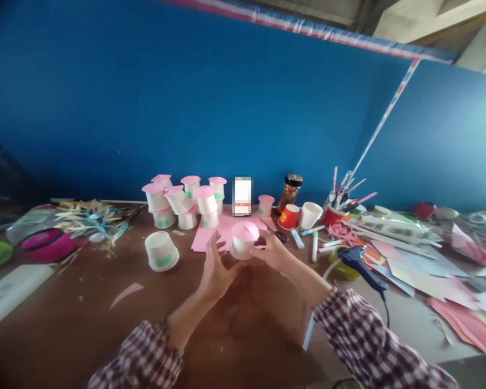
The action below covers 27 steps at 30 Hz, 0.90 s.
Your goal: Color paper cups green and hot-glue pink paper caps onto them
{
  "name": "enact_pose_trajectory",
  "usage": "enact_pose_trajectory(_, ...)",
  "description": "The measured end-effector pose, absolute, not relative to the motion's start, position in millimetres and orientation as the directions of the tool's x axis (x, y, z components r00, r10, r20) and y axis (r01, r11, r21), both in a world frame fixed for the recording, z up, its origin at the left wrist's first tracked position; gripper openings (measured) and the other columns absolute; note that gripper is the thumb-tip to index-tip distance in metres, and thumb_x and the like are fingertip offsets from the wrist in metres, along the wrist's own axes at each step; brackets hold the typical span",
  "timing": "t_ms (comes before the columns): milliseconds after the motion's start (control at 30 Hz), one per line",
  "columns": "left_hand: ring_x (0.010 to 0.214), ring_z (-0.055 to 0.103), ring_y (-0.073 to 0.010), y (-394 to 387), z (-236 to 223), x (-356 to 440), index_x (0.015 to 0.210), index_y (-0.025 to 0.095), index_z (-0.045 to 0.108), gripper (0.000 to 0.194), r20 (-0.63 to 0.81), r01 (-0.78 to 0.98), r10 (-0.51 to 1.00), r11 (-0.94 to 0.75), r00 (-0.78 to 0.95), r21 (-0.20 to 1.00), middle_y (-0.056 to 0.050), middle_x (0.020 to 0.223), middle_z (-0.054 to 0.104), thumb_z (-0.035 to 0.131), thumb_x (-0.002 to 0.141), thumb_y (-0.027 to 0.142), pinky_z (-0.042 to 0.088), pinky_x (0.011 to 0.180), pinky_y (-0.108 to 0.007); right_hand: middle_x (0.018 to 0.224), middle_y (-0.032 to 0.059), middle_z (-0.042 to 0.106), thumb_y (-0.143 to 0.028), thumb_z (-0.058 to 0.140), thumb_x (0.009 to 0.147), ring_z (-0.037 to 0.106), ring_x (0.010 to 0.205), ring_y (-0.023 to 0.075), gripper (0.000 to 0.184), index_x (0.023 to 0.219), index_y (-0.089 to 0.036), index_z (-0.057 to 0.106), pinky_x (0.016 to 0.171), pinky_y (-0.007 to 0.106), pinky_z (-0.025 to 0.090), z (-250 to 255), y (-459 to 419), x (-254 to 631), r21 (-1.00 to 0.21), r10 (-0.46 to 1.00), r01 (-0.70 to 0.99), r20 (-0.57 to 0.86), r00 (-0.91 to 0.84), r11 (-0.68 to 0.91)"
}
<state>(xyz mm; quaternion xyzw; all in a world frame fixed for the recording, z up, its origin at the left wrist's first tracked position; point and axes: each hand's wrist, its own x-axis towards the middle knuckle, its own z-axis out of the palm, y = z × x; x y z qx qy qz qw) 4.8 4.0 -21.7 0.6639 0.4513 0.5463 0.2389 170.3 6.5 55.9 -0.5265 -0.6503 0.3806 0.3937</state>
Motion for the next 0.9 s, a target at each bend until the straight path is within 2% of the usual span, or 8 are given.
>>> enact_pose_trajectory(133,0.09,0.054,-0.0176,5,-24,4,0.125,0.02,0.031,0.063,0.442,0.39,0.897,-0.407,-0.001,0.826,-0.01,0.111,0.044,0.065,0.072,0.026,0.053,0.077,-0.037,0.08,0.0047,0.068,-0.032,0.071,0.067,0.064,0.083,0.024,0.036,0.099,-0.017,0.062,0.069,0.036,0.053,60,15,177,-0.888,0.985,0.434,0.173,0.002,0.155)
enact_pose_trajectory(267,0.08,0.054,-0.0141,5,-28,4,0.114,0.019,0.041,0.042,0.475,0.415,0.877,-0.46,0.073,0.785,-0.007,0.101,0.046,0.058,0.076,0.019,0.052,0.076,-0.036,0.086,0.0066,0.069,-0.031,0.071,0.068,0.065,0.084,0.0228,0.04,0.103,-0.016,0.06,0.072,0.034,0.052,68,17,173,-0.891,0.982,0.425,0.188,0.027,0.159)
enact_pose_trajectory(467,0.078,0.053,-0.0134,7,-32,4,0.112,0.019,0.044,0.036,0.466,0.407,0.876,-0.473,0.123,0.782,-0.006,0.098,0.048,0.054,0.078,0.017,0.05,0.078,-0.034,0.083,0.0076,0.069,-0.031,0.068,0.071,0.065,0.08,0.0222,0.03,0.095,-0.016,0.062,0.07,0.032,0.052,79,20,158,-0.84,0.974,0.522,0.216,0.07,0.149)
enact_pose_trajectory(533,0.078,0.053,-0.0138,7,-31,4,0.111,0.018,0.044,0.036,0.454,0.406,0.883,-0.461,0.119,0.789,-0.006,0.097,0.05,0.054,0.077,0.018,0.05,0.077,-0.033,0.085,0.0074,0.068,-0.029,0.067,0.07,0.065,0.081,0.0217,0.032,0.099,-0.016,0.061,0.068,0.031,0.052,74,25,156,-0.831,0.967,0.527,0.245,0.062,0.177)
enact_pose_trajectory(700,0.07,0.054,-0.0135,7,-27,3,0.085,0.017,0.054,0.017,0.338,0.473,0.922,-0.388,0.191,0.791,-0.004,0.083,0.057,0.046,0.073,0.008,0.047,0.071,-0.03,0.092,0.0078,0.067,-0.028,0.067,0.07,0.065,0.081,0.0207,0.037,0.104,-0.016,0.059,0.067,0.03,0.052,47,41,154,-0.822,0.959,0.53,0.28,0.055,0.21)
enact_pose_trajectory(767,0.071,0.055,-0.0145,5,-25,3,0.079,0.018,0.056,0.019,0.318,0.499,0.913,-0.406,0.255,0.766,-0.003,0.08,0.059,0.044,0.072,0.006,0.046,0.072,-0.03,0.091,0.008,0.067,-0.029,0.067,0.069,0.065,0.081,0.0208,0.034,0.1,-0.015,0.06,0.066,0.031,0.052,37,48,151,-0.813,0.961,0.556,0.262,0.088,0.171)
enact_pose_trajectory(900,0.08,0.058,-0.0163,1,-22,1,0.081,0.02,0.059,0.023,0.334,0.507,0.884,-0.463,0.328,0.727,-0.003,0.085,0.064,0.043,0.071,0.007,0.045,0.077,-0.03,0.091,0.0097,0.066,-0.028,0.068,0.066,0.064,0.082,0.0222,0.031,0.093,-0.013,0.061,0.066,0.032,0.052,24,59,141,-0.804,0.965,0.577,0.243,0.103,0.141)
